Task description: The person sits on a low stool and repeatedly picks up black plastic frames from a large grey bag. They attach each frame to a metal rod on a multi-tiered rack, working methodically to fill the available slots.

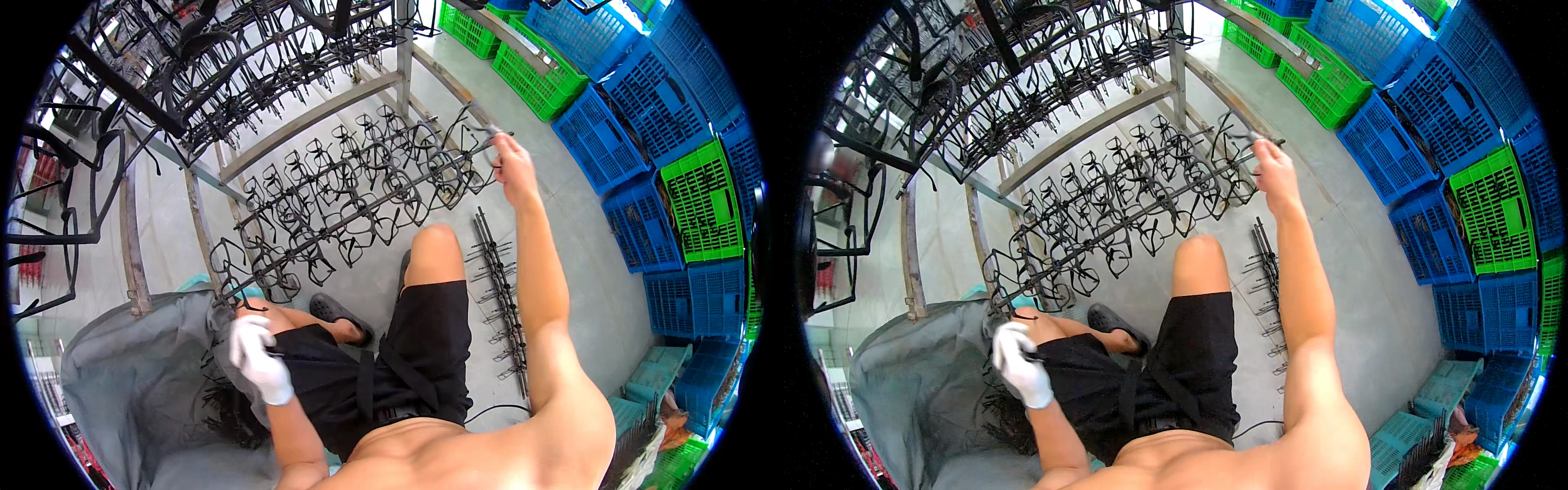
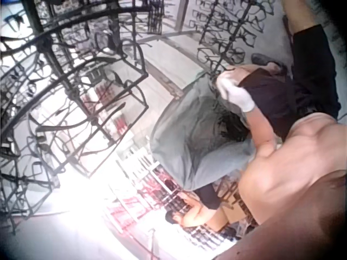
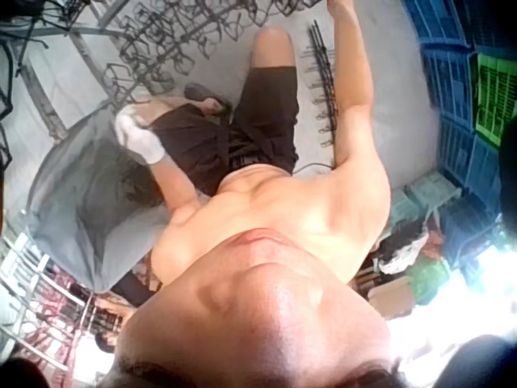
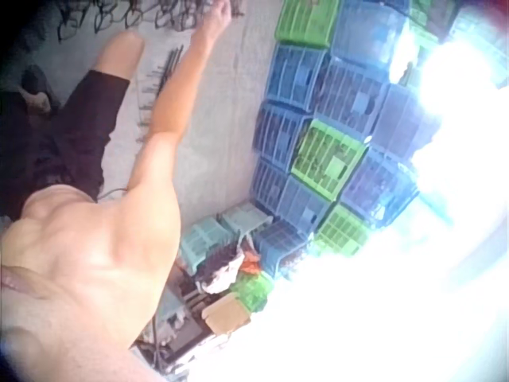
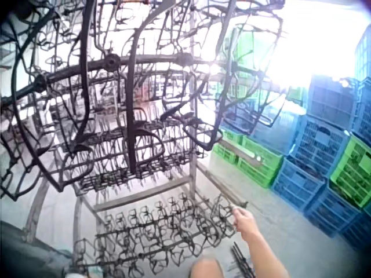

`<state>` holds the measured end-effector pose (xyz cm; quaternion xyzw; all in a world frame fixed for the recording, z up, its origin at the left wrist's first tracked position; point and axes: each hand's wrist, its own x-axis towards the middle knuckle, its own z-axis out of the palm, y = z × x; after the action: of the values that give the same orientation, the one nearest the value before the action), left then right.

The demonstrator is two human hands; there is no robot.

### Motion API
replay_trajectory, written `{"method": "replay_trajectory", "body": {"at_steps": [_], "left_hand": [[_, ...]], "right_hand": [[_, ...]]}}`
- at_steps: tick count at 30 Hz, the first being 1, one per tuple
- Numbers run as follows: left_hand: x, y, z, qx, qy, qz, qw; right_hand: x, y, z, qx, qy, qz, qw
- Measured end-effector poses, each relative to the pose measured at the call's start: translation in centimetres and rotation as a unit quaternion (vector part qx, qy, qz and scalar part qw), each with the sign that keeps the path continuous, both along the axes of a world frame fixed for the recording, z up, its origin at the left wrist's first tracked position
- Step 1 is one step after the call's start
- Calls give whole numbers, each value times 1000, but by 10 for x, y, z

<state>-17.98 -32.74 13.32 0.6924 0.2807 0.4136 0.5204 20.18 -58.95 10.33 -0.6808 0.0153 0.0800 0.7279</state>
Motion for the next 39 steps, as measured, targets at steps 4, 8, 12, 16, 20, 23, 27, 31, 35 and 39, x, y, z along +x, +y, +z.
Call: {"method": "replay_trajectory", "body": {"at_steps": [4,8,12,16,20,23,27,31,35,39], "left_hand": [[-20,76,-16,40,55,187,980],[-47,141,-53,276,263,74,922],[-36,150,-69,307,345,5,887],[-31,150,-86,309,432,41,847],[-32,142,-86,349,444,65,823],[-33,143,-92,394,452,71,797],[-46,156,-94,458,458,54,760],[-26,153,-64,447,394,97,797],[3,199,-56,443,404,102,794],[62,269,-71,343,459,125,810]], "right_hand": [[12,12,-8,-140,66,77,985],[7,32,1,-204,22,30,978],[19,30,-30,-232,-81,-38,969],[11,29,-20,-305,-126,-49,943],[39,0,-13,-205,-163,-39,964],[90,-49,-23,-350,-315,50,881],[89,-34,-64,-590,-513,158,604],[107,-49,-66,-524,-461,181,693],[98,-30,-46,-488,-481,116,719],[100,-1,-34,-552,-506,91,656]]}}
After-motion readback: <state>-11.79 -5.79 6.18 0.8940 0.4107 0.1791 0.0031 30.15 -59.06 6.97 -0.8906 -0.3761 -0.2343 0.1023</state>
